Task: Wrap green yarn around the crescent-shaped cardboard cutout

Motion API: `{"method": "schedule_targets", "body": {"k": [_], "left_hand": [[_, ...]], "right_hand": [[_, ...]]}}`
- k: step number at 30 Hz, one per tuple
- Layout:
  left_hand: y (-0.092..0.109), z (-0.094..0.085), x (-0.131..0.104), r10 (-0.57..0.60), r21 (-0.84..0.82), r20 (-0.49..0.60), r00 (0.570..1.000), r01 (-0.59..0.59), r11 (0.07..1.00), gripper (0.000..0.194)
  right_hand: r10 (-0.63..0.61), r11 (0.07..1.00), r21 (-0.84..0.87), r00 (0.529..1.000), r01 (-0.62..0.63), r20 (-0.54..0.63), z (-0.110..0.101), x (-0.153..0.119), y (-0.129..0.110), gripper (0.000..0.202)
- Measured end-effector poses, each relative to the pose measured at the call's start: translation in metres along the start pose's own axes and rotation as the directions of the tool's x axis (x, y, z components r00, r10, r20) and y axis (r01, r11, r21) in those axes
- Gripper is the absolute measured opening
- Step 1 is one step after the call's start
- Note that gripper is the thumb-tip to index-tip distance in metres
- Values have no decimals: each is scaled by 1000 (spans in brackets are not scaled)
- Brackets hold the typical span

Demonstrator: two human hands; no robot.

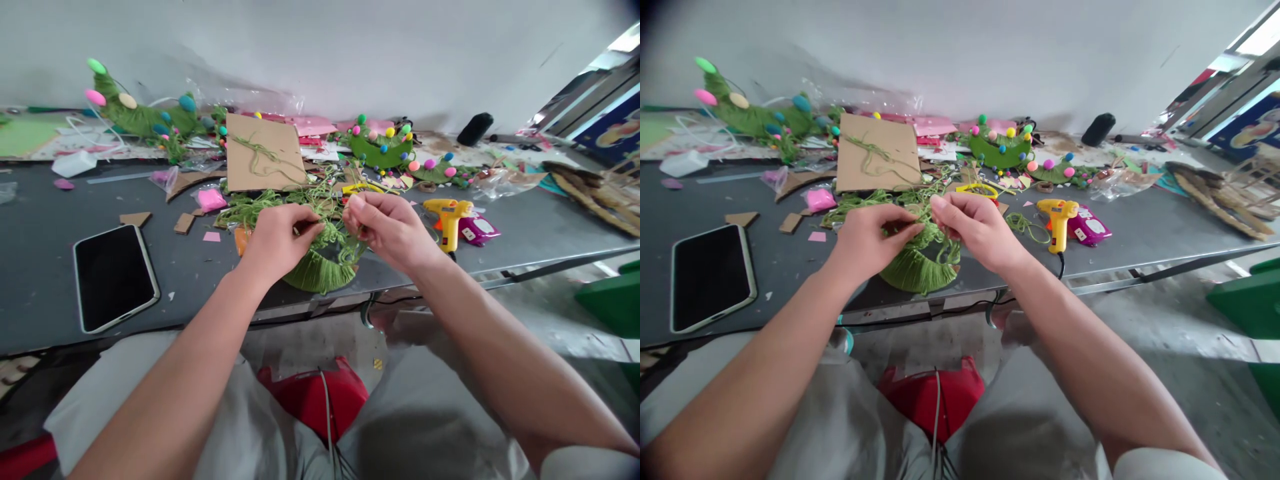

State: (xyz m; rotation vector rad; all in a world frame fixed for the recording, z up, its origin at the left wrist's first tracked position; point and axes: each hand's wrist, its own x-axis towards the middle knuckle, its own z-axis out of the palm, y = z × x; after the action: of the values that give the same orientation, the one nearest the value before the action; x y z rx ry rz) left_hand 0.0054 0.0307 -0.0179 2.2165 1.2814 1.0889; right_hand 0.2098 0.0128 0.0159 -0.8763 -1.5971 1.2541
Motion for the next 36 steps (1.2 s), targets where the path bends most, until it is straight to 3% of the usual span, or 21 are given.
{"method": "schedule_targets", "body": {"k": [4, 8, 12, 15, 21, 24, 31, 36], "left_hand": [[5, -3, 2, -129, -116, 27, 991, 132, 984, 22], [10, -5, 4, -98, -122, -6, 995, 97, 988, 18], [11, -5, 3, -90, -118, -5, 996, 89, 989, 18], [10, -5, 4, -102, -118, -1, 995, 101, 988, 19], [10, -6, 4, -88, -110, 14, 996, 89, 990, 20], [10, -5, 4, -63, -78, 53, 997, 67, 995, 18], [4, -2, 3, -16, 42, 46, 999, 14, 999, 16], [-1, -2, 3, 50, 170, 41, 998, -56, 984, 13]], "right_hand": [[-48, 958, -281, 999, 52, 20, -11, 2, 7, 40], [-73, 890, -454, 997, 49, -36, -11, 1, 17, 45], [-176, 850, -516, 981, 107, -86, -4, 1, 22, 25], [-196, 876, -467, 974, 122, -112, -2, 2, 19, 22], [29, 985, -163, 993, -47, -111, -4, 3, 14, 33], [67, 998, -7, 992, -68, -105, -4, 2, 15, 29], [61, 993, 109, 991, -49, -116, 0, 3, 14, 27], [42, 996, 78, 996, -36, -75, -2, 4, 14, 26]]}}
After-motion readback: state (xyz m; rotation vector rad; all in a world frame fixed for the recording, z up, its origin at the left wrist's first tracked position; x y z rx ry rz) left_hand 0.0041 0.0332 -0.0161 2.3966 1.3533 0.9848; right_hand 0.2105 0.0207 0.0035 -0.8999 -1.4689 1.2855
